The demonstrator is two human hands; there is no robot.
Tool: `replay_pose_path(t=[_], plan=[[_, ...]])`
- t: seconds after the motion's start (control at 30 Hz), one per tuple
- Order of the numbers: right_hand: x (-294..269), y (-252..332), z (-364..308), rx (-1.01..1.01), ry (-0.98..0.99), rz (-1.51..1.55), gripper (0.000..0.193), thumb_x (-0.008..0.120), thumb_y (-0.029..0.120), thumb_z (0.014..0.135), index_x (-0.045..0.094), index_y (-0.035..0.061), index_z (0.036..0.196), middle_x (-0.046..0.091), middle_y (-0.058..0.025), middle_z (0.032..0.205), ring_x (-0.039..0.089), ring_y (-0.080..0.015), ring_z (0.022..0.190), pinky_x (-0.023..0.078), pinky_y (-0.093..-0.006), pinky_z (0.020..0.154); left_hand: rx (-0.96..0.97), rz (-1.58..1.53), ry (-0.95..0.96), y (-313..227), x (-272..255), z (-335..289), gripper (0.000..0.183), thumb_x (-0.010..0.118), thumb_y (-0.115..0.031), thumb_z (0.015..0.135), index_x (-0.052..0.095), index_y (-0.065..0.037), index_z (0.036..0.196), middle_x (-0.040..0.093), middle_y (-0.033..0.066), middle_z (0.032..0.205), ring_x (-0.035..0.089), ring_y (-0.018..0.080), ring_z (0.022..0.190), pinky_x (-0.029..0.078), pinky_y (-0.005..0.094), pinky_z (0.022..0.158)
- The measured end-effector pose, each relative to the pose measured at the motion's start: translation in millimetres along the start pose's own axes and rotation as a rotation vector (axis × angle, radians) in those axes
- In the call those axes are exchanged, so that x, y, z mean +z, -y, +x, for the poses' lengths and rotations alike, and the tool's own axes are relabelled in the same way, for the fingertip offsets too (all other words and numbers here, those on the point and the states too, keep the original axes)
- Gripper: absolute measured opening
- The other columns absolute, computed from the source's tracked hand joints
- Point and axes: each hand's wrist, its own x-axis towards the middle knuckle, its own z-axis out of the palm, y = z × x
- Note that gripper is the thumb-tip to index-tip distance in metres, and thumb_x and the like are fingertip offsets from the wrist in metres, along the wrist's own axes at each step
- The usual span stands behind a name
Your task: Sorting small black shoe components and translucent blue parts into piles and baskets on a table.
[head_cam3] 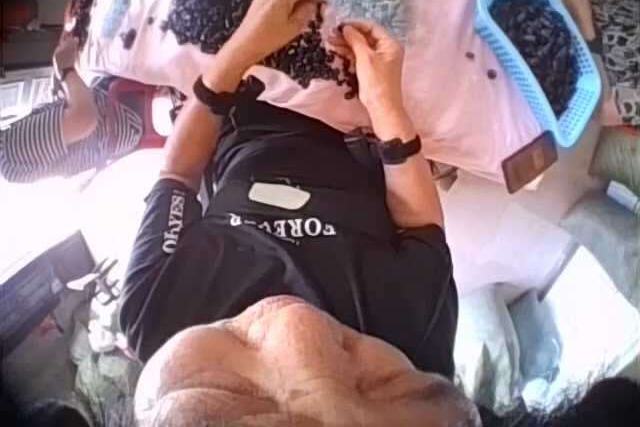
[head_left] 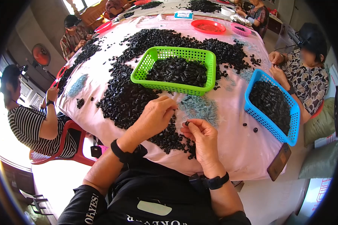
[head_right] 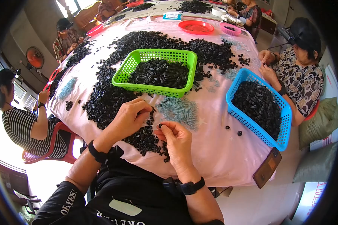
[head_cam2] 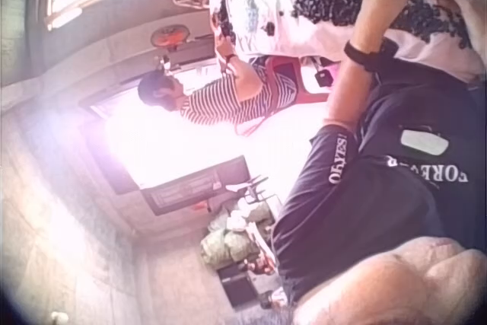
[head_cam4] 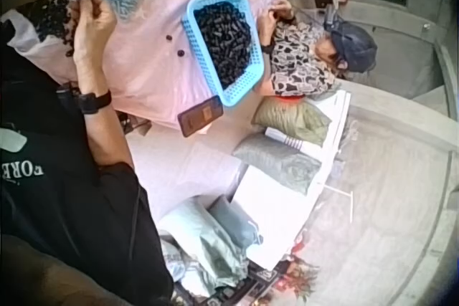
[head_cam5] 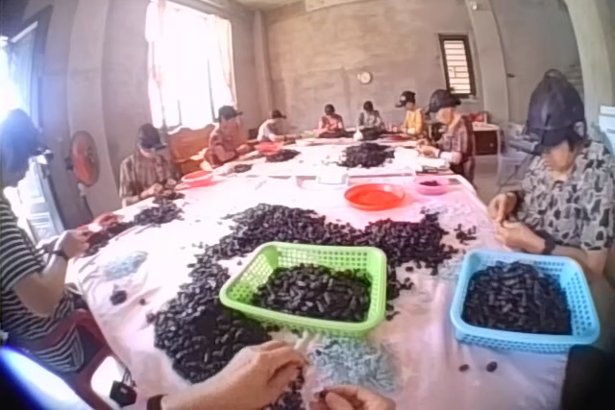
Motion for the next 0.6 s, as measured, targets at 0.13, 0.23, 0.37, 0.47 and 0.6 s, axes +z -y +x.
replay_pose_path(t=[0.13, 0.23, 0.37, 0.47, 0.6], plan=[[-1, -1, -1, -0.028, 0.009, 0.030, 0.013, 0.065, 0.010, 0.098, 0.070, 0.0008, 0.105, 0.071, -0.0062, 0.091, 0.068, -0.0103, 0.075, 0.054, -0.0208, 0.066, -0.044, 0.184, 0.041, 23, -2, -5, 0.008, 0.063, -0.002, 0.083, 0.068, 0.000, 0.089, 0.064, 0.0145, 0.086, 0.066, 0.0353, 0.080, 0.052, 0.0402, 0.072], [-2, 1, -1, -0.059, -0.007, -0.024, 0.014, 0.065, 0.013, 0.098, 0.070, 0.0020, 0.105, 0.070, -0.0053, 0.089, 0.064, -0.0086, 0.070, 0.052, -0.0198, 0.063, -0.074, 0.233, 0.057, 30, 1, -6, 0.009, 0.063, -0.003, 0.082, 0.070, -0.001, 0.088, 0.065, 0.0144, 0.086, 0.065, 0.0358, 0.082, 0.052, 0.0423, 0.073], [-3, 3, -1, -0.029, 0.025, -0.027, 0.016, 0.064, 0.016, 0.099, 0.070, 0.0022, 0.104, 0.070, -0.0054, 0.089, 0.061, -0.0063, 0.067, 0.049, -0.0187, 0.059, -0.078, 0.253, 0.067, 33, 7, -6, 0.010, 0.063, -0.004, 0.080, 0.070, -0.001, 0.087, 0.064, 0.0142, 0.086, 0.065, 0.0354, 0.082, 0.051, 0.0424, 0.074], [-3, 3, -2, -0.024, 0.044, -0.004, 0.018, 0.064, 0.017, 0.100, 0.070, 0.0022, 0.106, 0.070, -0.0056, 0.089, 0.061, -0.0058, 0.067, 0.048, -0.0183, 0.059, -0.084, 0.271, 0.109, 32, 10, -6, 0.011, 0.065, -0.006, 0.078, 0.071, -0.003, 0.087, 0.064, 0.0137, 0.086, 0.065, 0.0348, 0.085, 0.052, 0.0425, 0.075], [-2, 4, -2, -0.035, 0.018, -0.021, 0.020, 0.064, 0.017, 0.100, 0.069, 0.0019, 0.111, 0.070, -0.0053, 0.089, 0.061, -0.0060, 0.068, 0.049, -0.0181, 0.060, -0.074, 0.343, 0.141, 35, 19, -5, 0.008, 0.066, -0.007, 0.075, 0.068, -0.004, 0.083, 0.063, 0.0133, 0.086, 0.063, 0.0352, 0.086, 0.051, 0.0440, 0.075]])
